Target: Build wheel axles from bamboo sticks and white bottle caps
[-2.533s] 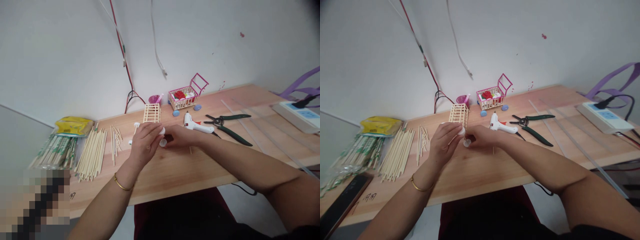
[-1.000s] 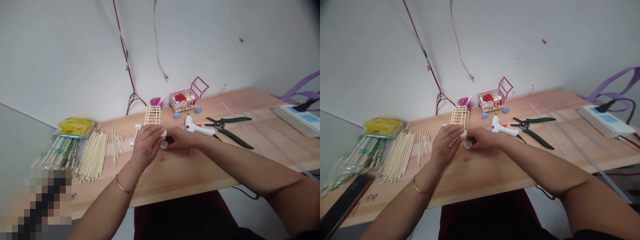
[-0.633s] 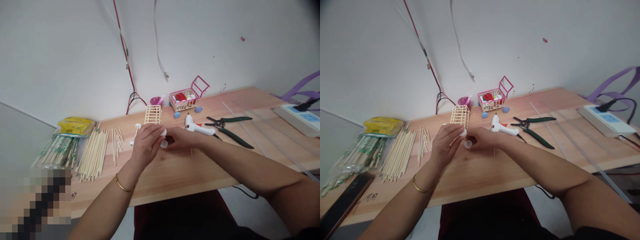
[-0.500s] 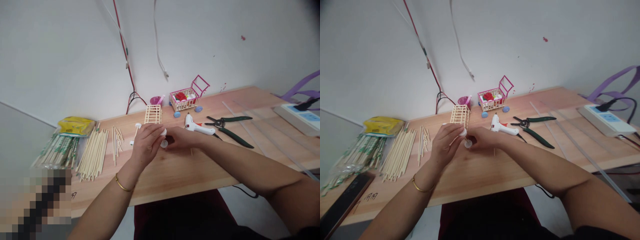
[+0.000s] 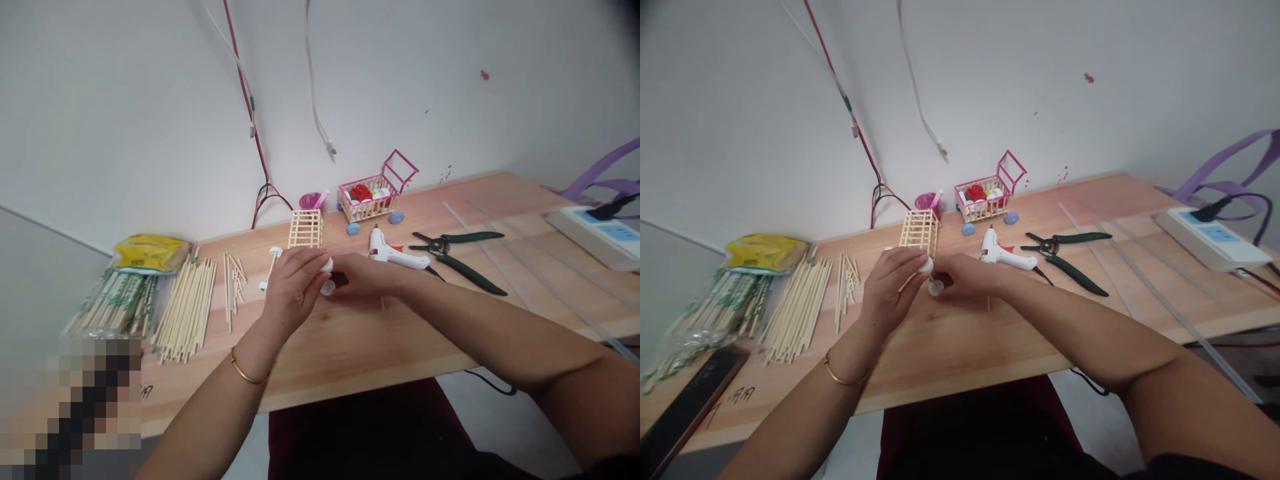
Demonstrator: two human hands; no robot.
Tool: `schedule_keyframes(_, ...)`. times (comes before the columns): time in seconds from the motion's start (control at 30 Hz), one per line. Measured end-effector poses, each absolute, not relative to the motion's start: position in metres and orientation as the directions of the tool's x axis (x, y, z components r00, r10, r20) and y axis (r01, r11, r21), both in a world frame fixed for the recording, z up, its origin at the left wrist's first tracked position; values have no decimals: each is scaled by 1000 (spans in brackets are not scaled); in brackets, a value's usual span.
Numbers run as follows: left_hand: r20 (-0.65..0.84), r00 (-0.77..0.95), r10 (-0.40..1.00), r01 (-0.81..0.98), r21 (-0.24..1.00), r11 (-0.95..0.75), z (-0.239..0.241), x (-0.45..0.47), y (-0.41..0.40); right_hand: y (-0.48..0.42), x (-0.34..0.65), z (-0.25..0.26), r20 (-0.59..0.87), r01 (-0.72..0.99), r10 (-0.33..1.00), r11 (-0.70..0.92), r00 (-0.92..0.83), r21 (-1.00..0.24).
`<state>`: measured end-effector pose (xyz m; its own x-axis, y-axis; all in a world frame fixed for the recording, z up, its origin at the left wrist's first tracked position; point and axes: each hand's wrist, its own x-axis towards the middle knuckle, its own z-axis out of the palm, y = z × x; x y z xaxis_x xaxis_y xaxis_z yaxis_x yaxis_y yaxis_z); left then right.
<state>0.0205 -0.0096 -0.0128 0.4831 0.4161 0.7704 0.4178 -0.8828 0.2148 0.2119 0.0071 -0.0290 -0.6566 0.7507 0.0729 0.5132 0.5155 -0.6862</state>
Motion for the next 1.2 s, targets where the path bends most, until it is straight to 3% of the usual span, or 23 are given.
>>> schedule_keyframes(1.2, 768, 488, 415, 405, 222, -887, -12, 21, -11, 7, 213, -32, 77, 514, 742, 532, -666, -673)
